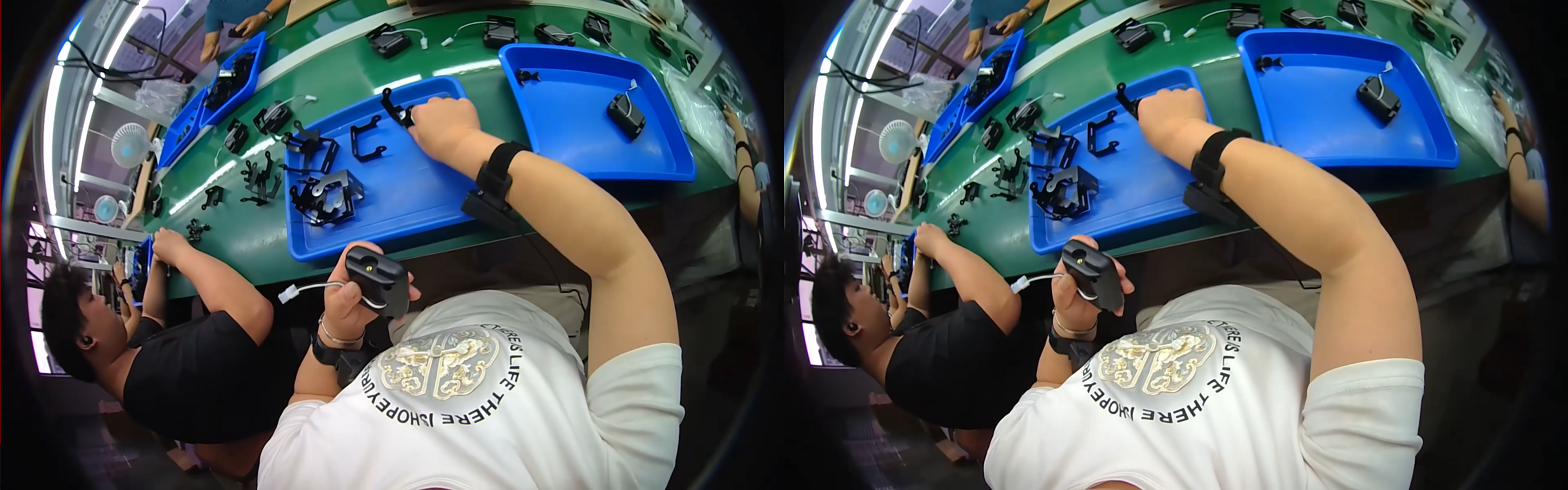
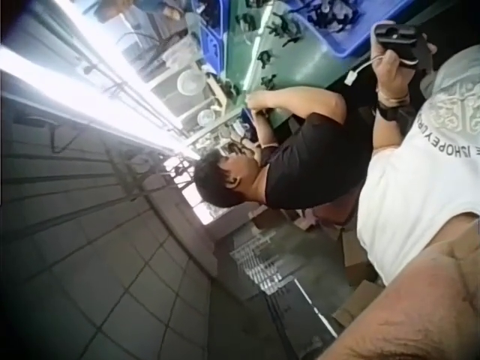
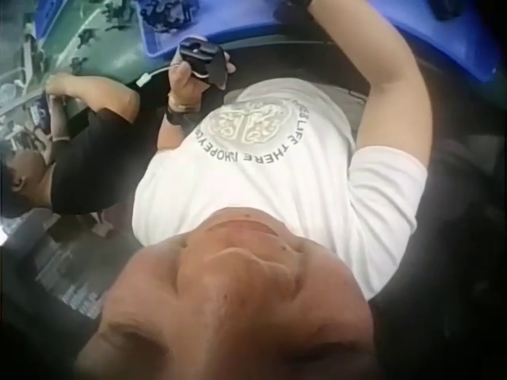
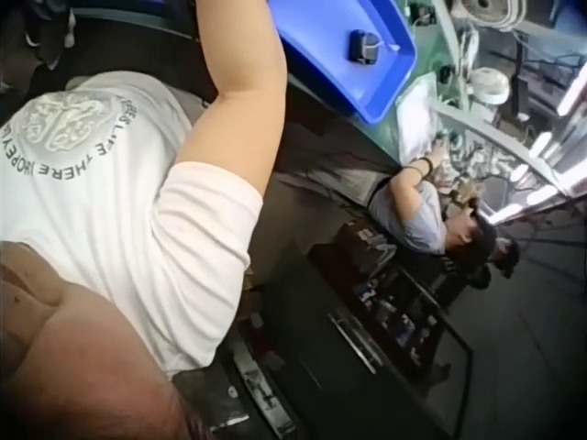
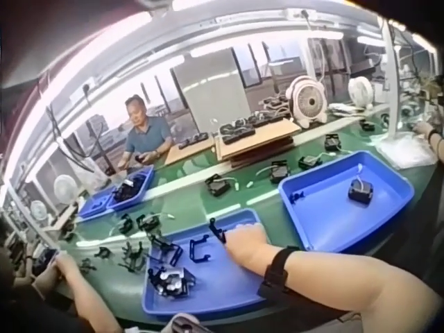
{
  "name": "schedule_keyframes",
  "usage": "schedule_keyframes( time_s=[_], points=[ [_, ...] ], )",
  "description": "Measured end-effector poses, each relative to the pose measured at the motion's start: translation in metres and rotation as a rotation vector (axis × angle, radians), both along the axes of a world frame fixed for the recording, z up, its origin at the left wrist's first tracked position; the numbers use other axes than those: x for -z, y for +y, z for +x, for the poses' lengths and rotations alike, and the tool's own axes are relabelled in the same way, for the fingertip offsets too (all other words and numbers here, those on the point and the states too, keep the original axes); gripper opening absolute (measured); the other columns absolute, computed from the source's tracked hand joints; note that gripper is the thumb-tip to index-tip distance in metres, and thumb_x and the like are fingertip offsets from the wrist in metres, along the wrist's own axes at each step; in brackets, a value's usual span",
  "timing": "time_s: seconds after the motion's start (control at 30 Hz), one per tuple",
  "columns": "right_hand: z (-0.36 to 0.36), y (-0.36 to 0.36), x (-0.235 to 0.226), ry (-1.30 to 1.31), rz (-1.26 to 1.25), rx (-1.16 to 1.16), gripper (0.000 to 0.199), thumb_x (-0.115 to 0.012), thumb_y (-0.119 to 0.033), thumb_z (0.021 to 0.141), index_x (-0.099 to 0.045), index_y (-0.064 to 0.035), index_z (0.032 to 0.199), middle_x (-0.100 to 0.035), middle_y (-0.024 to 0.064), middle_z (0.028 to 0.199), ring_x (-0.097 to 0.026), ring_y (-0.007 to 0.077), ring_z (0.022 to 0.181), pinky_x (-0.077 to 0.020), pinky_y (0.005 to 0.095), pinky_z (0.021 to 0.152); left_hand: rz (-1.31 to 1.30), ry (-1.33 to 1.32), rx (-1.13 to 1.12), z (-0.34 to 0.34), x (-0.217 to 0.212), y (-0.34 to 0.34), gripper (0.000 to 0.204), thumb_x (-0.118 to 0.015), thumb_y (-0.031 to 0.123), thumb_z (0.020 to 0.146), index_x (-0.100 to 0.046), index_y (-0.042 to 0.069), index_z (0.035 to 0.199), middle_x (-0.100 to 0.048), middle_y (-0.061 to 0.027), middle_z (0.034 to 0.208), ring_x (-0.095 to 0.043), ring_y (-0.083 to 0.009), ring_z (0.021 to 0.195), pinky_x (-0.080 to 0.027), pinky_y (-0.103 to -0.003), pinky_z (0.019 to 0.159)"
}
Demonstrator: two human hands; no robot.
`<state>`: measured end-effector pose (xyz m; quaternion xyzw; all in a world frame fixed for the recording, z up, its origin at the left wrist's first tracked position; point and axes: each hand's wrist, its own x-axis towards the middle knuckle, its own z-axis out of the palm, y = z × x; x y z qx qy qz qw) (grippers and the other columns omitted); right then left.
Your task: The person picks up a black device and a metal bracket, fits the bracket onto the device, and inserts a plastic pin into the side. They then place the assembled unit onto a stack and repeat the process with another device.
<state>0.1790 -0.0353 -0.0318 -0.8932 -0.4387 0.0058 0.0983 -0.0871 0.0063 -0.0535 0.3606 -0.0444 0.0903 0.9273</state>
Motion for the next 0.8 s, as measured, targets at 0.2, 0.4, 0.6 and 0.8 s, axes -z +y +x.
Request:
schedule_keyframes(
  time_s=[0.2,0.4,0.6,0.8],
  points=[
    [-0.003,0.013,0.005,0.263,0.205,0.081,0.035,-0.062,-0.039,0.078,-0.066,-0.0082,0.094,-0.064,0.0119,0.091,-0.061,0.0258,0.088,-0.0463,0.0363,0.074,-0.049,-0.027,0.025,0.003,-0.006,0.005,0.046,-0.055,0.023,0.085,-0.032,0.001,0.118,-0.052,-0.0327,0.105,-0.058,-0.0466,0.093,-0.056,-0.043,0.056],
    [0.015,0.016,0.002,0.443,0.366,-0.016,0.035,-0.065,-0.031,0.077,-0.062,-0.0032,0.097,-0.062,0.0124,0.087,-0.060,0.0244,0.079,-0.0448,0.0340,0.065,-0.052,-0.064,0.050,0.002,-0.016,0.006,0.042,-0.053,0.023,0.087,-0.034,0.003,0.118,-0.053,-0.0278,0.107,-0.058,-0.0438,0.094,-0.056,-0.043,0.057],
    [-0.012,-0.060,-0.053,0.167,0.425,-0.296,0.023,-0.061,-0.016,0.080,-0.051,0.0032,0.089,-0.054,0.0164,0.084,-0.054,0.0273,0.075,-0.0453,0.0351,0.067,-0.094,0.117,-0.118,0.006,-0.014,0.011,0.036,-0.048,0.021,0.091,-0.034,0.005,0.120,-0.051,-0.0223,0.113,-0.058,-0.0386,0.098,-0.057,-0.041,0.059],
    [-0.072,-0.140,-0.105,0.244,0.255,-0.748,0.021,-0.055,-0.009,0.082,-0.052,0.0059,0.097,-0.056,0.0187,0.093,-0.056,0.0348,0.085,-0.0457,0.0355,0.075,0.048,0.121,-0.190,0.011,-0.006,0.001,0.037,-0.047,0.017,0.091,-0.032,0.005,0.123,-0.049,-0.0186,0.116,-0.059,-0.0321,0.099,-0.057,-0.038,0.064]
  ],
)
